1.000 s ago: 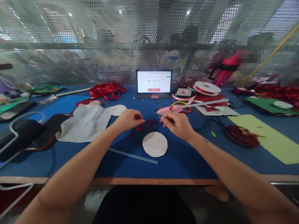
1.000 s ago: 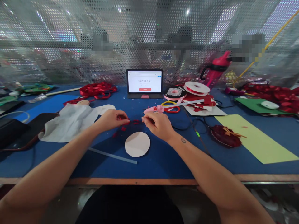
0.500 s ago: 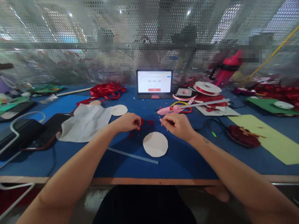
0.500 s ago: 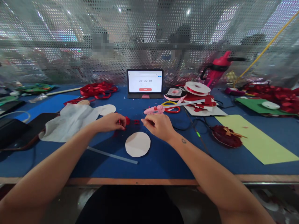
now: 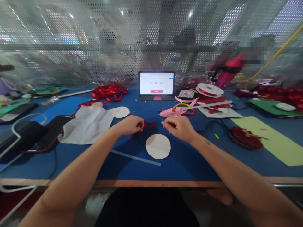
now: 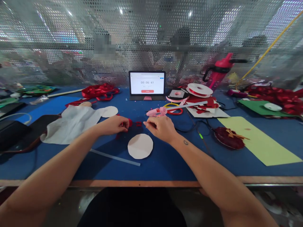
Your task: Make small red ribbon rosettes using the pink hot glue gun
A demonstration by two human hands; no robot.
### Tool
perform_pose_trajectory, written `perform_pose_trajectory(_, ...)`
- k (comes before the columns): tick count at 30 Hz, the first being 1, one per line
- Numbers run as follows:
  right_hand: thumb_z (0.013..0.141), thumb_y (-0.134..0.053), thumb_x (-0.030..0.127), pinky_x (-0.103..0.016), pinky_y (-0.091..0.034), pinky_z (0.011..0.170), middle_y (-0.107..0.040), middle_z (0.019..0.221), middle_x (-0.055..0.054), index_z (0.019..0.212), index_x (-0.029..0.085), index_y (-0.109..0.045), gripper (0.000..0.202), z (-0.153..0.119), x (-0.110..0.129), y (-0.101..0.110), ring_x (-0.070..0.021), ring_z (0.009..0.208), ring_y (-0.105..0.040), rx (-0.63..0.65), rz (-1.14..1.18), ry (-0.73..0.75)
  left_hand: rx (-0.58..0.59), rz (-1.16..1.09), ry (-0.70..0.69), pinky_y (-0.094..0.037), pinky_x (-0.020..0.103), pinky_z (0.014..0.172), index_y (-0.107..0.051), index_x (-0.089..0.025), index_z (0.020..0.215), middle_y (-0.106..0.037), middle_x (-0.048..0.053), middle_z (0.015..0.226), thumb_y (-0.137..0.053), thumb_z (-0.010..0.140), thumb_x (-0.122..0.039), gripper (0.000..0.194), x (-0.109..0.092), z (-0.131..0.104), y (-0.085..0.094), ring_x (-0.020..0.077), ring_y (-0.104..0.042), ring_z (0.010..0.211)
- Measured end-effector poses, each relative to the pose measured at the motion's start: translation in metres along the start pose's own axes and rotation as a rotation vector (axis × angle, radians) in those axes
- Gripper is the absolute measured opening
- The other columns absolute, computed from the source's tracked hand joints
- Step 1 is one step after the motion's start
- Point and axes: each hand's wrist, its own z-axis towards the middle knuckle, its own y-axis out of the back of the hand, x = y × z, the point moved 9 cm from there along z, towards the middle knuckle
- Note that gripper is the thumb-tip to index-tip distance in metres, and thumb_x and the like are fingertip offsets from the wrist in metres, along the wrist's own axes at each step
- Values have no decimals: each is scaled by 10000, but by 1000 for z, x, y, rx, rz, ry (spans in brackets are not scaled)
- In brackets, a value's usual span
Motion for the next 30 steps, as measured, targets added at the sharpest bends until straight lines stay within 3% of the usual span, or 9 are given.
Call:
perform_pose_trajectory(21,843,-454,379,-227,-311,528,-594,550,-2,687,180,-634,311,1,-4,-4,-97,502,-496,41,-9,-42,-24,-4,-69,-369,239,612,-582,-162,713,-632,15,746,-486,706,-111,109,-4,-1,2,135,-541,645)
perform_pose_trajectory(26,813,-506,409,-219,-323,512,-586,550,8,782,176,-633,267,2,-6,-12,-94,499,-499,100,86,-75,-220,-381,-41,-395,224,552,-571,-150,780,-599,8,677,-506,767,-254,123,-10,1,9,112,-532,580)
perform_pose_trajectory(30,811,-498,467,-210,-322,475,-563,531,24,858,171,-610,320,1,-5,-23,-88,476,-486,176,250,-83,-282,-715,3,-393,195,474,-550,-149,808,-579,6,658,-525,770,-292,150,-18,1,-7,97,-535,546)
